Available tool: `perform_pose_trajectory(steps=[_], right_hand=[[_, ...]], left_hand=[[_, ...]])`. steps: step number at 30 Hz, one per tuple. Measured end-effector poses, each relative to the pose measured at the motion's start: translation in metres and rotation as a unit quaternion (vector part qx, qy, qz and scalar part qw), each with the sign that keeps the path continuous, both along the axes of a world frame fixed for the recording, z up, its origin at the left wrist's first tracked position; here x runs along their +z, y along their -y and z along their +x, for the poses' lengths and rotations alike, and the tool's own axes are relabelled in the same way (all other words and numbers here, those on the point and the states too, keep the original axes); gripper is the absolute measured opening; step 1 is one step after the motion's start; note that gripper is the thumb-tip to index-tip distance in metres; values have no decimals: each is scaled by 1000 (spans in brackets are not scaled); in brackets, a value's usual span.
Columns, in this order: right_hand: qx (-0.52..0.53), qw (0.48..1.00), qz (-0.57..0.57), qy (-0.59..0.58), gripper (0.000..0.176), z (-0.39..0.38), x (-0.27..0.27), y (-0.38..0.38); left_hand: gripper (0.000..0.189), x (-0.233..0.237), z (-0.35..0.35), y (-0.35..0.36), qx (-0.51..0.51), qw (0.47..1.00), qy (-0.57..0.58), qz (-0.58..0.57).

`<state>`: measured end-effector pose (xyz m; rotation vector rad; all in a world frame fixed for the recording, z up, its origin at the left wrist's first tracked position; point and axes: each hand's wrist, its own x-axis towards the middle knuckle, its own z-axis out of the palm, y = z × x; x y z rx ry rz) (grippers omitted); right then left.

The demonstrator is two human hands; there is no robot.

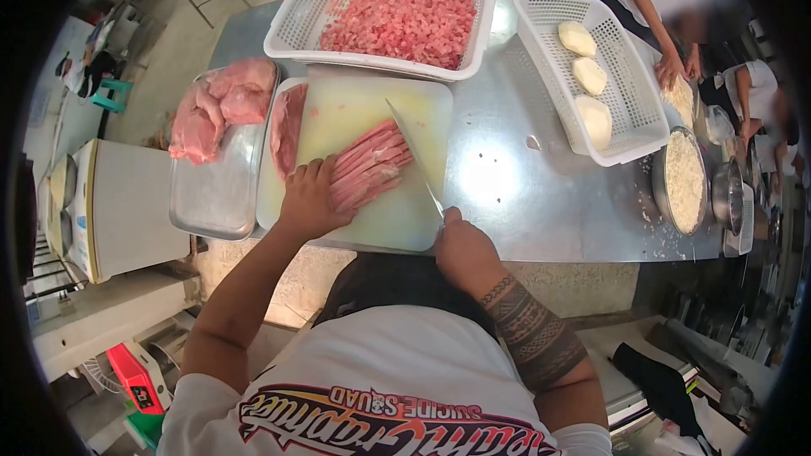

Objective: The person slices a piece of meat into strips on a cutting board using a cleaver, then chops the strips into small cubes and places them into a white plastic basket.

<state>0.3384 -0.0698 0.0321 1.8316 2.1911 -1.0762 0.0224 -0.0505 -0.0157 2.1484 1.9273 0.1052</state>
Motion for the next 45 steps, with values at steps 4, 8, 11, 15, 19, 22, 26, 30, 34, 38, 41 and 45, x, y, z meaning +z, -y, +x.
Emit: perform_pose_trajectory(steps=[4,8,11,15,19,22,26,30,34,38,41,45], right_hand=[[4,999,0,-50,27,4,1,2],[-14,997,-12,-75,33,10,0,-7],[-35,996,-24,-77,39,14,0,-14],[-41,994,46,-89,40,6,6,-12],[-14,997,64,-52,40,4,-10,-17],[1,997,54,-56,40,0,-7,-21],[2,991,78,-105,38,5,-19,-22],[-12,987,30,-158,31,8,-18,-28],[24,995,59,-82,24,9,-17,-45],[54,994,96,-20,24,1,-19,-43],[49,994,96,-5,26,-5,-19,-46],[25,997,69,-14,48,-2,-8,-41]], left_hand=[[115,7,-16,-4,-2,1000,-13,-28],[126,7,-7,-2,-25,997,-73,26],[126,15,42,-17,-22,987,-79,136],[106,-15,65,-39,8,996,-69,61],[98,-16,68,-42,25,996,-77,32],[95,-16,69,-41,28,997,-68,39],[88,-10,65,-41,21,997,-55,51],[76,-28,62,-58,4,980,-49,193],[66,-30,69,-62,-13,997,-27,69],[55,-26,66,-66,-17,996,10,88],[42,-30,65,-78,-18,995,49,91],[33,-22,71,-86,-34,997,12,65]])
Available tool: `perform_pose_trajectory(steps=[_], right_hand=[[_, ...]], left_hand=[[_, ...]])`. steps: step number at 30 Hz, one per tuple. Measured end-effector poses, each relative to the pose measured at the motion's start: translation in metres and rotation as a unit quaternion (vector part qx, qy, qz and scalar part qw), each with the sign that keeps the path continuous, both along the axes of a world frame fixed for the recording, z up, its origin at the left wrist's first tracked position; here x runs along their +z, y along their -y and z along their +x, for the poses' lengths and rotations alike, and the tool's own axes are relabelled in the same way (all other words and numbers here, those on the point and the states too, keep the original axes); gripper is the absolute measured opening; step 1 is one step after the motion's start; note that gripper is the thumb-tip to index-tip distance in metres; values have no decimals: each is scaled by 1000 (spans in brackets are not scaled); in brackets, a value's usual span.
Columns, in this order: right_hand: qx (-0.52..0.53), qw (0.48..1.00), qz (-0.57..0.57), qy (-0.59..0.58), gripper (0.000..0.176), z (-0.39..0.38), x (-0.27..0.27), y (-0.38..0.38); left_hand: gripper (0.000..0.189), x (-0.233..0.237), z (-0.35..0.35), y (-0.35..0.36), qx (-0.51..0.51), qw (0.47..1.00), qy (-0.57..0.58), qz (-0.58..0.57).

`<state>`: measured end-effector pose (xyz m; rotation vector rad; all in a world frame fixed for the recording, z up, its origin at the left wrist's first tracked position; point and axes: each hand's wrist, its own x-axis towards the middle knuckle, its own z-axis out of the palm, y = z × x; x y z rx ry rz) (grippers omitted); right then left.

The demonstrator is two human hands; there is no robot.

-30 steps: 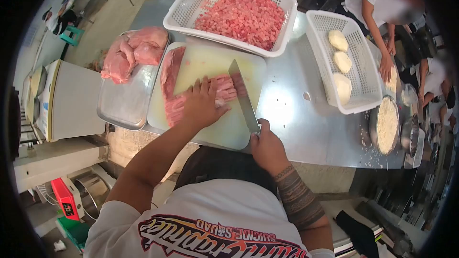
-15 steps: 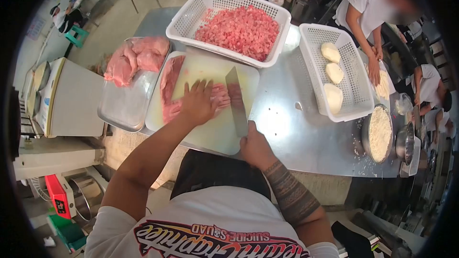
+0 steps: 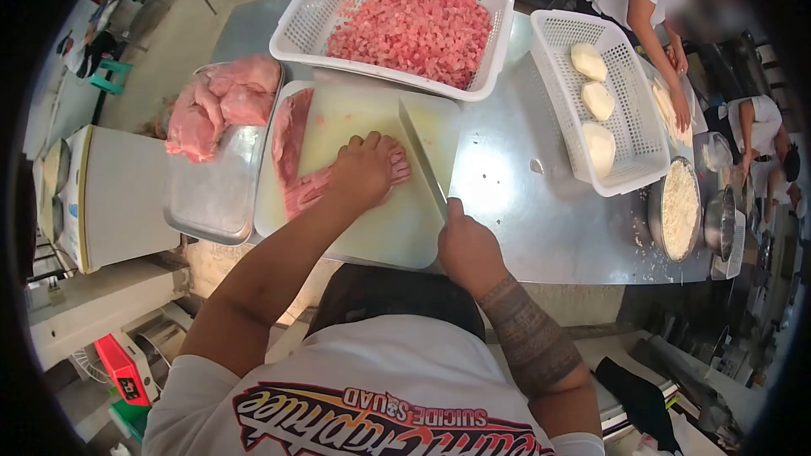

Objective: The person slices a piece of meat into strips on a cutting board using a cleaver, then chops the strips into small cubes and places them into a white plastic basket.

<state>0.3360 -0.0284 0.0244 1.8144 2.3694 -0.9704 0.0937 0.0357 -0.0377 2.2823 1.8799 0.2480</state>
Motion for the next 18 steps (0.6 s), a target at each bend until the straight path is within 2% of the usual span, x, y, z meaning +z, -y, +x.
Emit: perform_pose_trajectory(steps=[3,6,9,12,15,18], right_hand=[[21,1000,23,1,76,0,37,14],[64,998,2,3,94,-1,58,20],[84,996,4,16,93,-8,62,17],[73,996,-41,35,97,-26,44,-3],[76,997,20,11,100,-50,6,-28],[61,998,34,0,101,-50,9,-45]], left_hand=[[32,3,2,-2,3,1000,-17,-8],[37,5,5,-2,6,1000,-20,-11],[39,4,5,-4,9,1000,-16,-20],[37,3,4,-5,5,1000,-19,-9],[36,0,4,-3,8,1000,-18,-2],[35,-5,2,-2,12,1000,-3,-3]])
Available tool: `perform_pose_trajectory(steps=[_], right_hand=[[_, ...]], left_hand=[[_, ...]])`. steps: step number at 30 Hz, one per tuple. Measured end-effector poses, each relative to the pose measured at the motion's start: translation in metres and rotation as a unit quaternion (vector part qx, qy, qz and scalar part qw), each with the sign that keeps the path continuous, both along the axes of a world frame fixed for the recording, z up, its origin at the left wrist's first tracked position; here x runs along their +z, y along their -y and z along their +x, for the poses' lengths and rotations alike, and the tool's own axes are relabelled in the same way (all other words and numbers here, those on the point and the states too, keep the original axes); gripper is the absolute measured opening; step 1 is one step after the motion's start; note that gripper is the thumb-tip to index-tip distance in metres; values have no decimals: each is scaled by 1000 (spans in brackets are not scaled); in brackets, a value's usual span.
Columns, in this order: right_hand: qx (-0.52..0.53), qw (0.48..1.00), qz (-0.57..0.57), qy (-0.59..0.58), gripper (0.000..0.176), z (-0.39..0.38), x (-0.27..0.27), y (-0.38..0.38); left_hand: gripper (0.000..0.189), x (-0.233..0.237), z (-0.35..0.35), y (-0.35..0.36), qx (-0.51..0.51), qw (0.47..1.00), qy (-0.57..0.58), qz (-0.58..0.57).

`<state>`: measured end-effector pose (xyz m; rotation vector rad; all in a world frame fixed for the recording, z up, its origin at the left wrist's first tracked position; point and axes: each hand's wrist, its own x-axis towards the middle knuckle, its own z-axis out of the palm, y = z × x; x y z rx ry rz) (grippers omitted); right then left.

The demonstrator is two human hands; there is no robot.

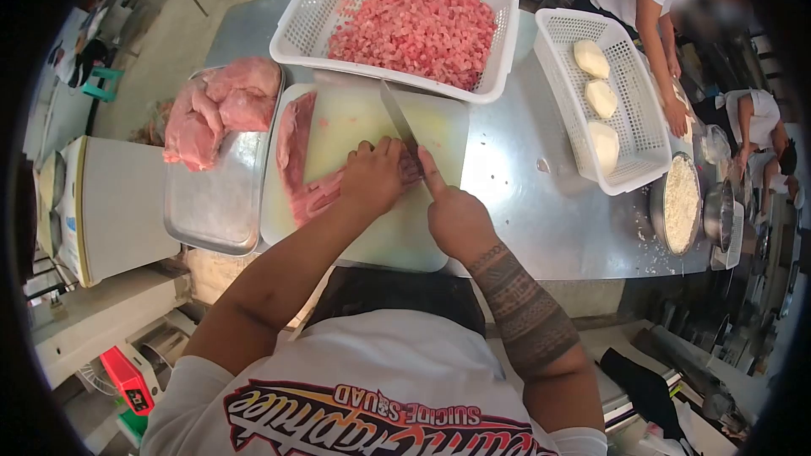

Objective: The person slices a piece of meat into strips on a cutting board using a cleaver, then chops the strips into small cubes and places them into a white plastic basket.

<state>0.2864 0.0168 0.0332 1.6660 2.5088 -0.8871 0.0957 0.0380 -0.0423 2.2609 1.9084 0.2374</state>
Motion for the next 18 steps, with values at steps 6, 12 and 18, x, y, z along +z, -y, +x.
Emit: perform_pose_trajectory(steps=[6,12,18], right_hand=[[0,997,-55,51,99,23,66,49],[-23,999,1,-22,97,-15,-9,7],[-9,998,-55,36,97,2,62,33]], left_hand=[[31,1,-1,-3,-2,1000,13,-18],[34,0,-3,-5,1,1000,13,7],[32,-3,-2,0,8,999,31,-9]])
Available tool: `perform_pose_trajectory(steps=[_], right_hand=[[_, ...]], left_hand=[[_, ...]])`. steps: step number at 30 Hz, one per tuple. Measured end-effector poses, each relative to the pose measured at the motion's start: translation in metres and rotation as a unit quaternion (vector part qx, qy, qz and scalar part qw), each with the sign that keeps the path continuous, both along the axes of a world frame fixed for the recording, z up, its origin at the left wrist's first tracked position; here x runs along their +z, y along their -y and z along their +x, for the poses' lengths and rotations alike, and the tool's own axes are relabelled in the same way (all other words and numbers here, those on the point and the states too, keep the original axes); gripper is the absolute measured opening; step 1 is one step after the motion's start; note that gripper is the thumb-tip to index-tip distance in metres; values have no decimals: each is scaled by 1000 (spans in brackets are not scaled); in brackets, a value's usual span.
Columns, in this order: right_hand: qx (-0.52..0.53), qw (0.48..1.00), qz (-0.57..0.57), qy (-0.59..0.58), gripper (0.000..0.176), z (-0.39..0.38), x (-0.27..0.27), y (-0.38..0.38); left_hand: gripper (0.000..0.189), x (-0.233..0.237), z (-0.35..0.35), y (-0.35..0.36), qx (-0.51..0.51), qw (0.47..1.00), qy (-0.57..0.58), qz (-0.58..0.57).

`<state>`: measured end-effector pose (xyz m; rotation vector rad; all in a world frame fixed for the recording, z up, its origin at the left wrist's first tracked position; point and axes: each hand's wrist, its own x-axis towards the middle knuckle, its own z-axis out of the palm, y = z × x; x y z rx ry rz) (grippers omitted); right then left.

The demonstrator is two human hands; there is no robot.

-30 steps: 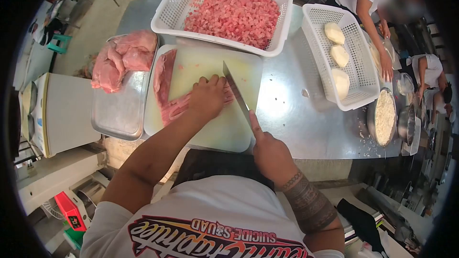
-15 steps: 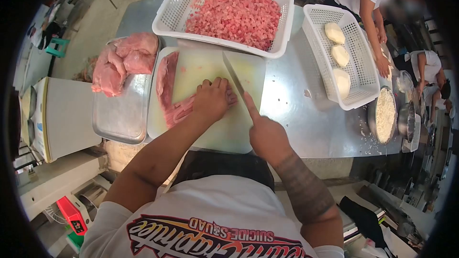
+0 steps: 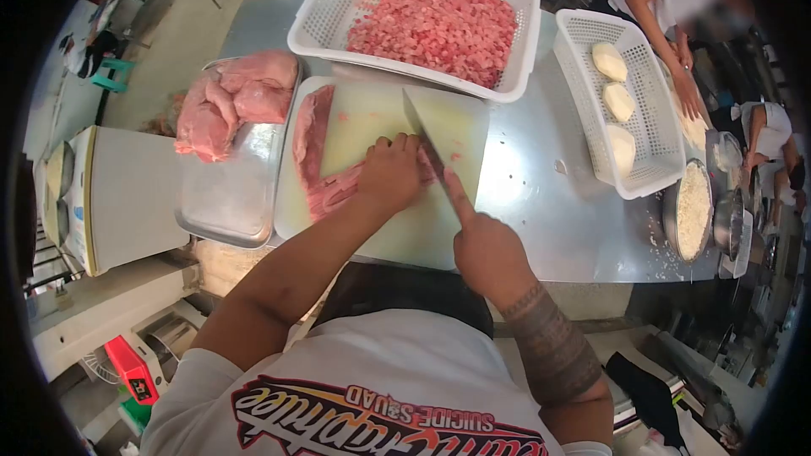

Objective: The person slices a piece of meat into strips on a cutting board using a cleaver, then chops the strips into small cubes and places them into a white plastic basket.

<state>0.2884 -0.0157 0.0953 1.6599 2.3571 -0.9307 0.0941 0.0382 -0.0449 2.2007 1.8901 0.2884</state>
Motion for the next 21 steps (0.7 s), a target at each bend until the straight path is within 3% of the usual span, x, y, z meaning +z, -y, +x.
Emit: perform_pose_trajectory(steps=[2,5,8,11,14,17,21], right_hand=[[-11,999,-37,-30,96,4,2,6],[-31,995,12,-90,96,-17,-71,-15],[-28,994,39,-95,96,-32,-76,-35],[-24,997,26,-73,97,-16,-65,-31],[-39,999,20,-26,98,1,-58,-8],[-28,999,16,9,100,1,-48,5],[-5,1000,-3,16,101,8,-6,26]], left_hand=[[32,-1,-1,-1,2,1000,4,-2],[31,-2,1,-3,4,1000,-16,-22],[34,0,-2,-1,4,1000,1,-15],[39,1,-8,3,-14,999,-8,48],[44,19,-15,12,-1,1000,-3,6],[45,4,-16,9,-13,1000,-19,11],[44,12,-18,7,-34,999,-31,4]])
